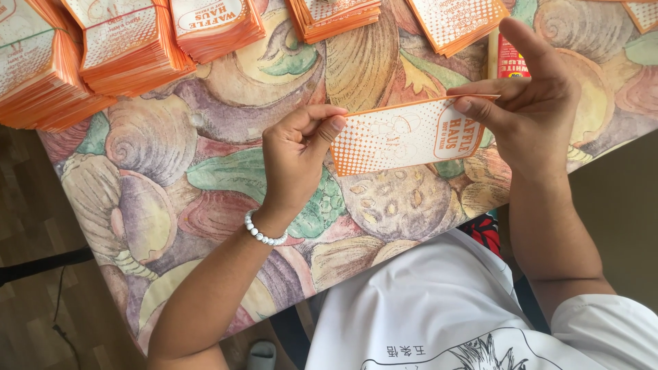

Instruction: Applying glue to paper bag templates and folding them to assemble the bags.

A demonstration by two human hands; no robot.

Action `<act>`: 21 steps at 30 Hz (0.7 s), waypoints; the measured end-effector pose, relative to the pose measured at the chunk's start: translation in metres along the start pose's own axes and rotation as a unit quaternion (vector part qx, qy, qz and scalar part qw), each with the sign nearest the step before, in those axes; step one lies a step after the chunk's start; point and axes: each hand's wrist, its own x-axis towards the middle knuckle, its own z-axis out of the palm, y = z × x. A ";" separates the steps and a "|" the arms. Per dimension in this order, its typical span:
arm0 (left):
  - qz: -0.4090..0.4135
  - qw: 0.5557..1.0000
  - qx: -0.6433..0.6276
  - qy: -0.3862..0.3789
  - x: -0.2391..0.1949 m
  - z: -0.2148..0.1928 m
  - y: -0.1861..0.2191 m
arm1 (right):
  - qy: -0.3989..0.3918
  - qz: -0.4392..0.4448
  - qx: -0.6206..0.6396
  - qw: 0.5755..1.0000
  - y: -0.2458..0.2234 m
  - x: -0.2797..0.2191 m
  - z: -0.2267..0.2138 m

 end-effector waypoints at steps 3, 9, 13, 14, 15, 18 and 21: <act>-0.003 1.000 0.002 0.000 0.000 0.000 0.000 | -0.009 -0.009 -0.008 1.000 0.004 0.002 -0.001; -0.010 1.000 0.022 0.007 0.001 -0.001 0.006 | -0.021 0.004 0.006 1.000 0.010 0.004 -0.003; -0.049 0.998 0.045 0.001 0.000 -0.004 0.014 | 0.000 0.011 -0.013 1.000 0.005 0.015 0.007; 0.020 0.994 0.111 -0.013 -0.002 -0.005 0.015 | -0.021 0.046 -0.025 0.998 0.003 0.019 0.010; 0.090 0.980 0.175 -0.028 -0.004 -0.006 0.015 | -0.042 0.082 -0.037 0.995 0.000 0.024 0.013; 0.216 0.912 0.331 -0.108 -0.020 -0.007 0.000 | -0.108 0.041 -0.084 0.990 0.011 0.033 0.016; 0.099 0.818 0.492 -0.282 -0.038 0.007 -0.004 | -0.128 -0.050 -0.299 0.944 0.001 0.037 0.025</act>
